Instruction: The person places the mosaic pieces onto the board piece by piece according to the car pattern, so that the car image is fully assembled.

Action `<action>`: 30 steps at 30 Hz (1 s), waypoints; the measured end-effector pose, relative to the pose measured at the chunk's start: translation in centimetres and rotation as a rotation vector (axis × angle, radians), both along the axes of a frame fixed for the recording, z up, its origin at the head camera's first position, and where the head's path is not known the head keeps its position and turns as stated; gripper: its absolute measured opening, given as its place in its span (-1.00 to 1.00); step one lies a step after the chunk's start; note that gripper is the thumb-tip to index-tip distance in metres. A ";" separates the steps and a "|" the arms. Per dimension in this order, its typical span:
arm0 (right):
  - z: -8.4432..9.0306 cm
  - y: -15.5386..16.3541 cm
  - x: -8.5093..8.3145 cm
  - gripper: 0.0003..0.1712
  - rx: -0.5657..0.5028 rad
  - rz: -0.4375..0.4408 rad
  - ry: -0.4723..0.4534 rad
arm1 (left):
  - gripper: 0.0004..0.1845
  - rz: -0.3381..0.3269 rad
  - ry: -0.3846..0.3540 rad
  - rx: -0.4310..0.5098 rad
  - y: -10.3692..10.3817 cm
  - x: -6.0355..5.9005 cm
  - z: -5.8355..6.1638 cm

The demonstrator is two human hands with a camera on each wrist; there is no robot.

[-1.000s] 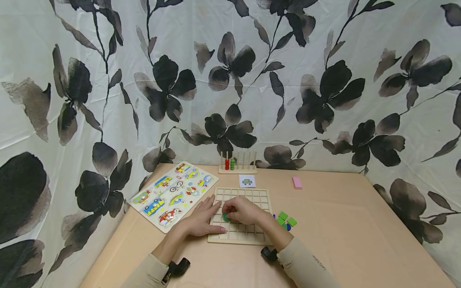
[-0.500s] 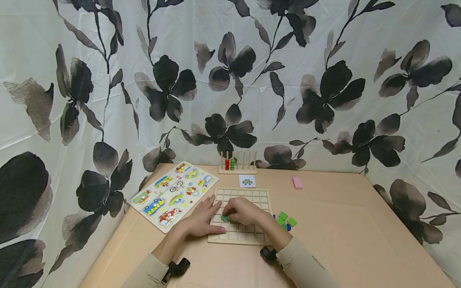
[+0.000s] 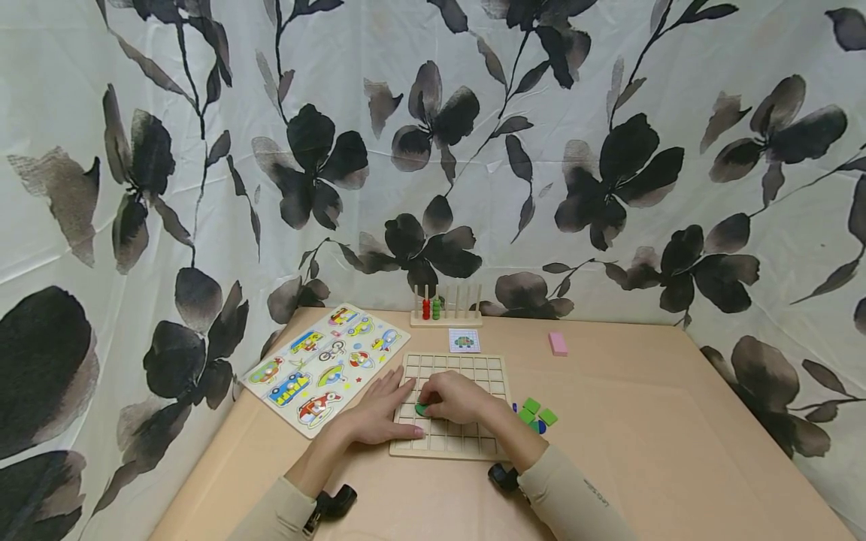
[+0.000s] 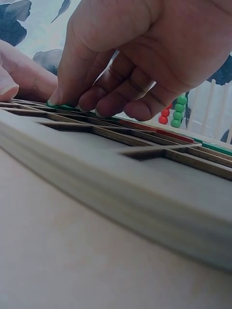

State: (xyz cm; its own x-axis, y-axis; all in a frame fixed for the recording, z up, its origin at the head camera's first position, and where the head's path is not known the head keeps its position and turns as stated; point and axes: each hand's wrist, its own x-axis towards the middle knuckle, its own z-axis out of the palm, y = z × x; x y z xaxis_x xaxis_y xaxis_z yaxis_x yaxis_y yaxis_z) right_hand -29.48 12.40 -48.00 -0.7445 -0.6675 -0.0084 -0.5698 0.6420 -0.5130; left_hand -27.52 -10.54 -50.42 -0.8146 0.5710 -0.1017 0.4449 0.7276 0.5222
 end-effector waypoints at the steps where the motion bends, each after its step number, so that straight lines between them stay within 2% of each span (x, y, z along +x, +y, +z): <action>1: 0.0 0.0 0.0 -0.95 0.004 -0.005 0.002 | 0.11 0.000 0.000 0.000 0.0 0.0 0.0; 18: -0.1 -0.1 0.2 -0.91 0.037 -0.065 0.040 | 0.12 0.003 0.004 -0.006 0.0 -0.1 0.0; 30: -0.3 0.1 0.2 -0.88 0.020 -0.070 0.047 | 0.11 0.005 -0.007 0.000 0.0 0.1 0.1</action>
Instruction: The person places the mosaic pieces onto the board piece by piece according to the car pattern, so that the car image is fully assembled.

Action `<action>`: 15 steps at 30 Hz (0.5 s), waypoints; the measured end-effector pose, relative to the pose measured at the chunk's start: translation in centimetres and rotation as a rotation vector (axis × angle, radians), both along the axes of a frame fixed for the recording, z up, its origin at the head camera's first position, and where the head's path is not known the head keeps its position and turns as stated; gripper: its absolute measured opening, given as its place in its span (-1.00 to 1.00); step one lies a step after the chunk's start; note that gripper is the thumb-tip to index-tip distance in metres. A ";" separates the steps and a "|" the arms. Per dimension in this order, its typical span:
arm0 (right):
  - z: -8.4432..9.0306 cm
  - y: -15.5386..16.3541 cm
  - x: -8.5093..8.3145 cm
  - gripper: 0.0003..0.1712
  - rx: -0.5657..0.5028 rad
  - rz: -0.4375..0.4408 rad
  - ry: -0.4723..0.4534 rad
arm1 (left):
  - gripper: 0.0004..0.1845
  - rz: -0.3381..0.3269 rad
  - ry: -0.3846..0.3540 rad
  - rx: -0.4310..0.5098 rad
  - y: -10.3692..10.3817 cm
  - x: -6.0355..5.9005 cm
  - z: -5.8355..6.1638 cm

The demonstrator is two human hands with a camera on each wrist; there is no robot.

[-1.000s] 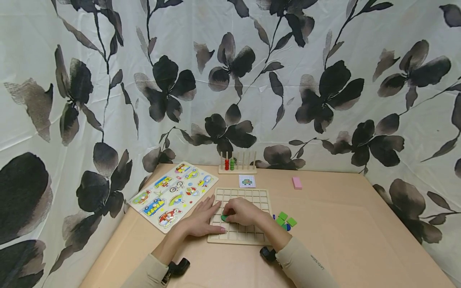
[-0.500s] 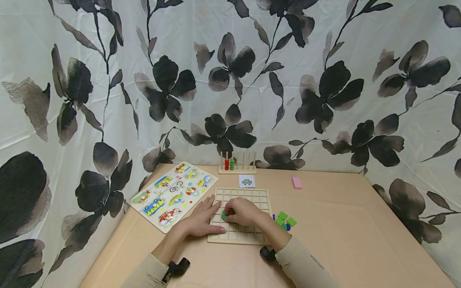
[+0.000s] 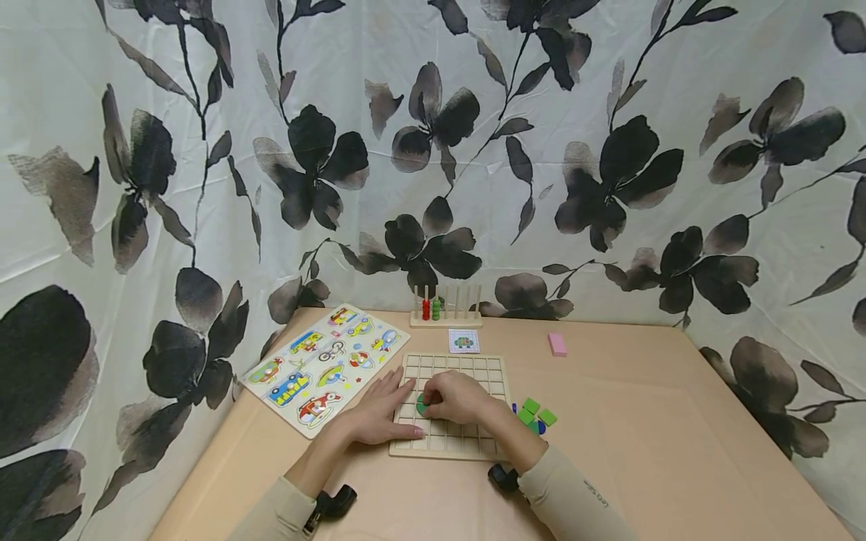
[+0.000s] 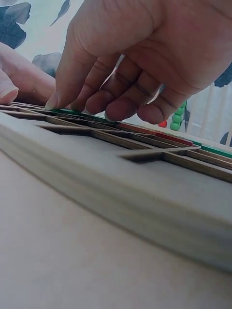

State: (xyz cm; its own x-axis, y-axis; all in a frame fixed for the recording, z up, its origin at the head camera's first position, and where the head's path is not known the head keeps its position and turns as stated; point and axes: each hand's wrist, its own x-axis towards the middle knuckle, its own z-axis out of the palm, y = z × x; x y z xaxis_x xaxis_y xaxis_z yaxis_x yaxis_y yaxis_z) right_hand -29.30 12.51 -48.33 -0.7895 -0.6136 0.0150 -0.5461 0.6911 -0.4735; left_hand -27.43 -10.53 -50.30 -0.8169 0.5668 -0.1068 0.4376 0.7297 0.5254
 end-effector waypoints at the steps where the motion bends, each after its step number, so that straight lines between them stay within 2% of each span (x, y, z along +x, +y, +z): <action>1: 0.0 0.1 0.0 -0.88 -0.003 0.005 0.002 | 0.11 -0.001 0.000 -0.003 0.0 0.0 0.0; 6: 0.1 0.8 0.0 -0.88 -0.048 0.014 -0.003 | 0.11 0.001 0.000 -0.005 0.0 -0.1 -0.2; 15: 0.1 3.7 0.1 -0.88 -0.152 -0.035 0.023 | 0.11 0.007 -0.002 0.004 0.0 0.0 -0.1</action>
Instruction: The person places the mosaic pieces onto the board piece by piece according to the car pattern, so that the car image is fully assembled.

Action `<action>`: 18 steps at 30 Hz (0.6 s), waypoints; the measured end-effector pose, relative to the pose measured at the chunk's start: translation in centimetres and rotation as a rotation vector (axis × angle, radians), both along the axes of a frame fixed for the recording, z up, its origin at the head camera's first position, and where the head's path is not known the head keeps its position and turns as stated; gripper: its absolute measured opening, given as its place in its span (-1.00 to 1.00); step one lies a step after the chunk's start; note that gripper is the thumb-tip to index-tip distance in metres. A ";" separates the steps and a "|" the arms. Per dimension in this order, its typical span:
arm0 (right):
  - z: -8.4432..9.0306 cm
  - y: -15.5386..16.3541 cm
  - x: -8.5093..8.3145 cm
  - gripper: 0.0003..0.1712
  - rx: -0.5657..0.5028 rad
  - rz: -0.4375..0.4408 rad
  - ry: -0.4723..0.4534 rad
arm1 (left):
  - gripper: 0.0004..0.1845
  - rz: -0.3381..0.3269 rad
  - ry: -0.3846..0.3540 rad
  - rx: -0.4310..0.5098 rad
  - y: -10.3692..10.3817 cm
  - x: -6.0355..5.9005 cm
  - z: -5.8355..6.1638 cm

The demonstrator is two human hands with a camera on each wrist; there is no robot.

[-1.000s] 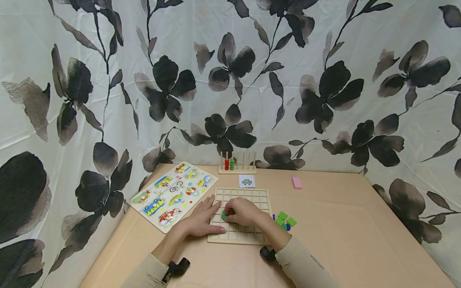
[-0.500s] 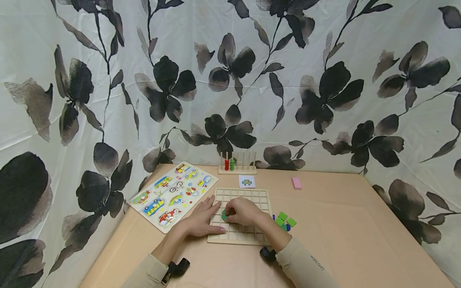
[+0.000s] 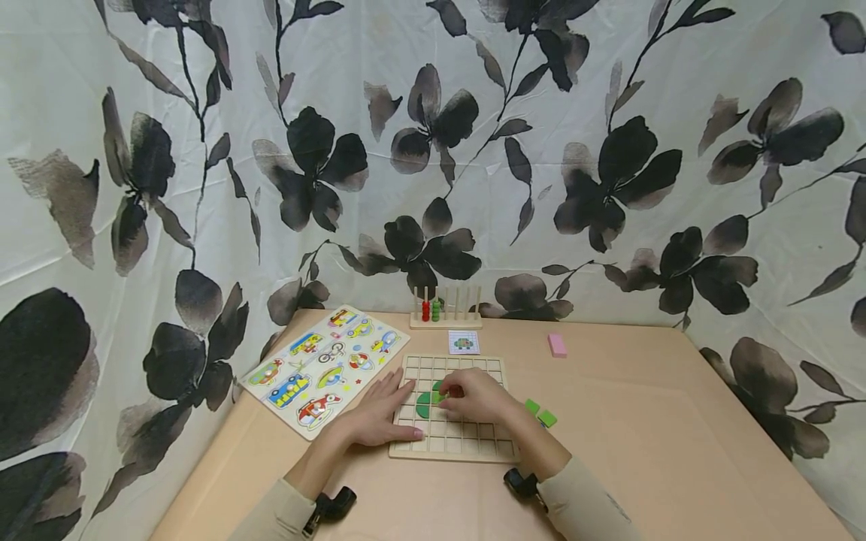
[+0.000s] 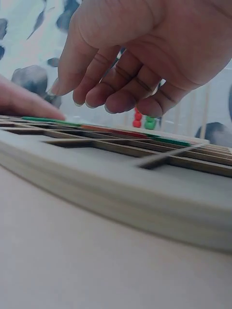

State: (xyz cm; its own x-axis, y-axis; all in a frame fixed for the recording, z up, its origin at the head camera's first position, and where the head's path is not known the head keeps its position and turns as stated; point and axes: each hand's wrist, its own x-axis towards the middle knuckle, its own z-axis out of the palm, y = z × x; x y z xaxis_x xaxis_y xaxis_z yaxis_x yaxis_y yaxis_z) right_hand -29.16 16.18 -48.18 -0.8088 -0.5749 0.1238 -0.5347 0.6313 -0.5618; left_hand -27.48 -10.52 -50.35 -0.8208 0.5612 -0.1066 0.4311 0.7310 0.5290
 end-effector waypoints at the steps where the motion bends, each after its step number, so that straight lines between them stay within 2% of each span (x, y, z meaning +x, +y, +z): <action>1: 0.0 0.3 0.0 -0.89 -0.013 -0.011 0.001 | 0.11 0.000 0.000 0.001 0.0 0.0 0.0; 8: 0.1 2.3 0.1 -0.87 -0.082 -0.121 -0.023 | 0.11 0.008 -0.002 0.001 0.0 0.0 0.0; 18: 0.2 6.5 -0.5 -0.84 -0.139 -0.208 -0.071 | 0.14 -0.004 0.008 -0.010 0.0 -0.2 -0.4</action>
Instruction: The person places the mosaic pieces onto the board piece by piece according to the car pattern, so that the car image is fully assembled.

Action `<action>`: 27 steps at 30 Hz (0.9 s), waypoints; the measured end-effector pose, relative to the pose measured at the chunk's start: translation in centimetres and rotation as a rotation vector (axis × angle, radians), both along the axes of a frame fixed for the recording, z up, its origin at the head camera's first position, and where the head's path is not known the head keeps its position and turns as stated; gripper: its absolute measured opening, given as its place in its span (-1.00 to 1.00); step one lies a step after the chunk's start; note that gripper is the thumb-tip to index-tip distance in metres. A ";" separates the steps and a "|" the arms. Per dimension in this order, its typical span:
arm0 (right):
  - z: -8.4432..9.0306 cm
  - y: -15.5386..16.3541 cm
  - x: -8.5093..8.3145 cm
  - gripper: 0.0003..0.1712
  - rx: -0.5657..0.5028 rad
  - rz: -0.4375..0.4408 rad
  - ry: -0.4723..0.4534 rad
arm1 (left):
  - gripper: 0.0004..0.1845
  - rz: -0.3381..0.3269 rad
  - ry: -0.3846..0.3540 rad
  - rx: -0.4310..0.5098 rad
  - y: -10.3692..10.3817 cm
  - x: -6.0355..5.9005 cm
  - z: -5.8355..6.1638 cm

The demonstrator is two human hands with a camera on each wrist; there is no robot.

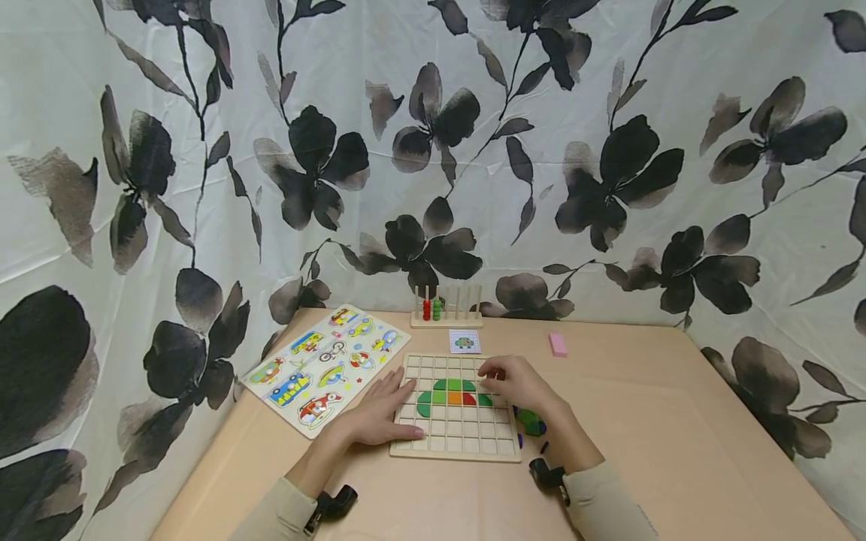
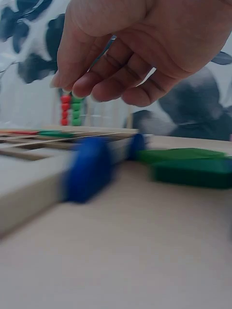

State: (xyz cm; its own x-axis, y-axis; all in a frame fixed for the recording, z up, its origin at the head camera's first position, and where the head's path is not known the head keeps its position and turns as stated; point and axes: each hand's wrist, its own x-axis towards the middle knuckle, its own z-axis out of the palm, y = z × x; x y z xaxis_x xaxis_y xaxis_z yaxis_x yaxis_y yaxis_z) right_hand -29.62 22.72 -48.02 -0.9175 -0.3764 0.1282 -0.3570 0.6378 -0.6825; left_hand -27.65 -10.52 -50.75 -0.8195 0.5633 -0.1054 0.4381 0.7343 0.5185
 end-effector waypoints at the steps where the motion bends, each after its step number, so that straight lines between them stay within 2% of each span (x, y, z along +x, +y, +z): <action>1: 0.1 0.5 0.0 -0.83 -0.004 -0.011 -0.011 | 0.14 -0.001 0.002 -0.001 0.0 0.0 0.0; 5: 0.4 2.4 0.0 -0.80 -0.035 -0.047 -0.067 | 0.14 -0.004 0.012 -0.008 0.0 -0.1 0.0; 9: 0.5 4.0 0.1 -0.77 -0.044 -0.038 -0.131 | 0.13 -0.001 0.011 -0.009 0.1 0.0 0.1; 15: 0.7 5.7 0.4 -0.83 0.016 0.025 -0.201 | 0.13 0.002 -0.003 -0.003 0.1 0.0 0.1; 27: 0.6 7.0 0.5 -0.87 0.134 0.059 -0.263 | 0.13 0.011 -0.005 -0.003 0.1 0.0 0.1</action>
